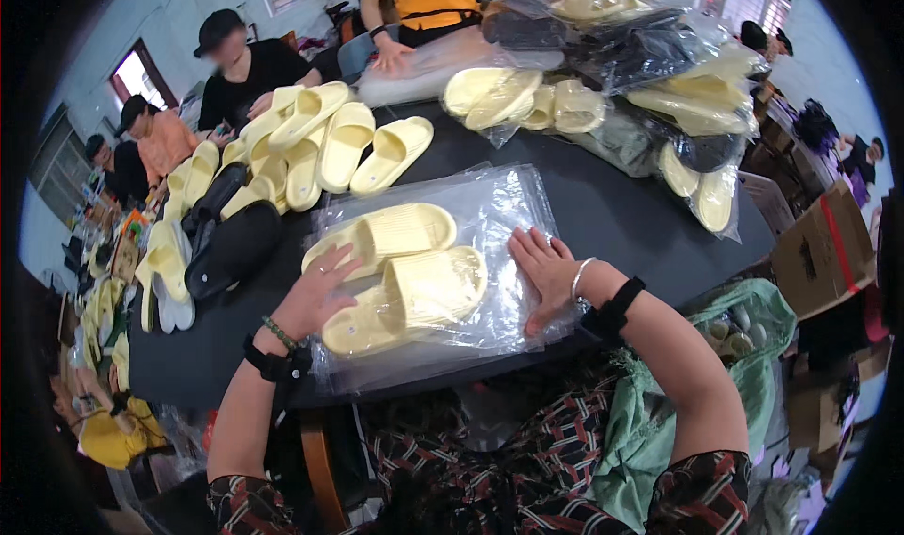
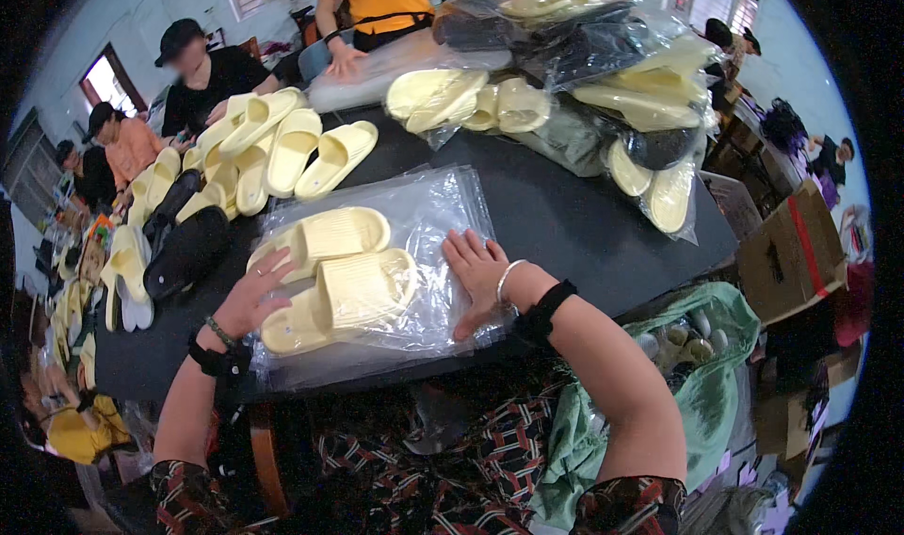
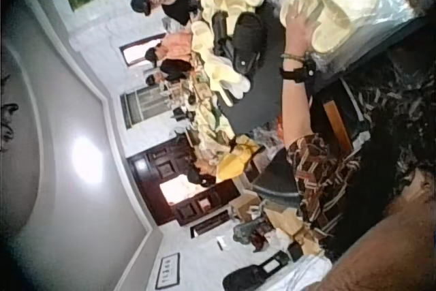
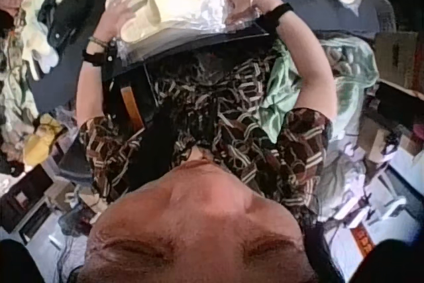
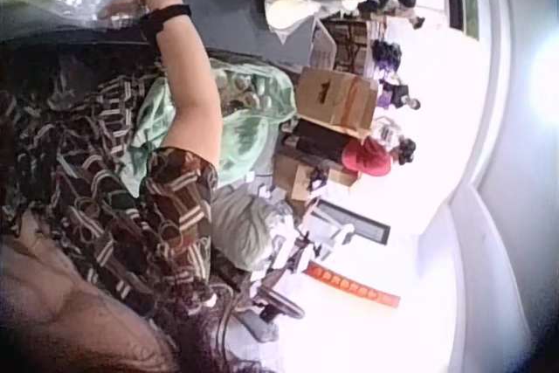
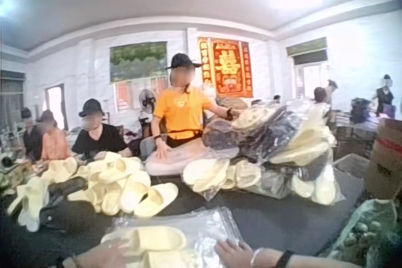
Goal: The recorder is packaging yellow and white slippers into plastic bags at a manufacturing facility.
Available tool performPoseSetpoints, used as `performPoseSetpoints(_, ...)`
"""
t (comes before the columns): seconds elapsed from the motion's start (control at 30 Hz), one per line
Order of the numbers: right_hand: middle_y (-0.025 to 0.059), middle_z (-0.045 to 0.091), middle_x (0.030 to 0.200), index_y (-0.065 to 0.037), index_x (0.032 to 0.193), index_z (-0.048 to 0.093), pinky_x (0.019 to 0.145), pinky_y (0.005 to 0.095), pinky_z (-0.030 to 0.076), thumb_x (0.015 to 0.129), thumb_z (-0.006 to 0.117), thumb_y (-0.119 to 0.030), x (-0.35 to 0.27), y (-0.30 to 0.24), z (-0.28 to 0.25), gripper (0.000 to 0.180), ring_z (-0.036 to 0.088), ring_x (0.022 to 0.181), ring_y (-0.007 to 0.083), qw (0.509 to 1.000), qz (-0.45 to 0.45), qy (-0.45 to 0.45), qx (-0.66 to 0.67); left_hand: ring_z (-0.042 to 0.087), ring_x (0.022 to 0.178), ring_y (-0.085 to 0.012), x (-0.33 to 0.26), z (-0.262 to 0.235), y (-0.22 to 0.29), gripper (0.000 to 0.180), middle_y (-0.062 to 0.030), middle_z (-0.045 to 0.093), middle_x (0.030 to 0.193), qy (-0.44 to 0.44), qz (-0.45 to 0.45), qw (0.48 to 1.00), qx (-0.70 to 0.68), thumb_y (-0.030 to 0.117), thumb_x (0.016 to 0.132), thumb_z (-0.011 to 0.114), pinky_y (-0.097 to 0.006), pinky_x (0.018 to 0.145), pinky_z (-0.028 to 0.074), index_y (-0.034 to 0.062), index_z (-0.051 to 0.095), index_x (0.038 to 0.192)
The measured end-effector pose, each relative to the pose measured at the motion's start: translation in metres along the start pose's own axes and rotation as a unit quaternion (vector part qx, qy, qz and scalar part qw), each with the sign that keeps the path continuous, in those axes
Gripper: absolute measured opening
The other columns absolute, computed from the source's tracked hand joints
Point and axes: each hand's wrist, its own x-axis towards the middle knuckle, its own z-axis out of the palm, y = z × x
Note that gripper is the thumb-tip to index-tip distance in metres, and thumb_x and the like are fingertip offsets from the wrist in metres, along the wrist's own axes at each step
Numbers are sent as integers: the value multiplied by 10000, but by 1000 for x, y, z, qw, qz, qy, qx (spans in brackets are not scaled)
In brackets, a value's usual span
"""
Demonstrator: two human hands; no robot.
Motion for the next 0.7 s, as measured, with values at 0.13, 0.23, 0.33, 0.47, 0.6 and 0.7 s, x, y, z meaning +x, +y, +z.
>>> performPoseSetpoints(0.13,210,-16,1643,-4,1563,10,1214,509,38,525,866,-629,-7,0,0,1484,-45,1519,376,1000,12,6,11,235,1461,-400,32,19,1,805,-242,328,1544,-37,20,998,51,295,883,684,-467,1198,178,43,274,1528)
performPoseSetpoints(0.23,204,21,1645,-10,1563,46,1205,532,66,483,913,-562,-8,-3,0,1491,-24,1523,367,999,20,4,41,377,1366,-404,52,35,-3,729,-243,454,1440,26,73,997,-8,338,858,715,-460,1136,294,33,416,1449)
performPoseSetpoints(0.33,200,34,1646,-9,1563,64,1201,549,56,470,931,-523,-2,-9,-2,1487,-26,1523,368,998,12,7,56,556,1063,-369,53,38,-3,540,-189,616,1104,43,18,997,-62,351,789,796,-422,934,446,19,623,1178)
performPoseSetpoints(0.47,185,13,1650,-20,1567,51,1202,555,63,458,923,-550,5,1,7,1507,-44,1522,367,998,6,19,54,639,824,-324,64,49,0,344,-175,654,854,90,-57,991,-78,305,778,783,-392,758,517,7,709,935)
performPoseSetpoints(0.6,174,-3,1652,-20,1568,45,1203,558,60,460,904,-592,0,5,10,1514,-55,1522,361,999,-1,18,50,650,729,-292,62,48,12,237,-178,652,742,154,10,988,-21,207,760,778,-396,659,510,-13,707,811)
performPoseSetpoints(0.7,171,-14,1652,-9,1565,44,1203,558,62,471,891,-612,1,4,8,1510,-52,1523,354,999,-3,18,44,662,769,-283,49,46,-3,214,-176,690,832,103,-92,990,-40,172,774,774,-378,697,518,-6,717,877)
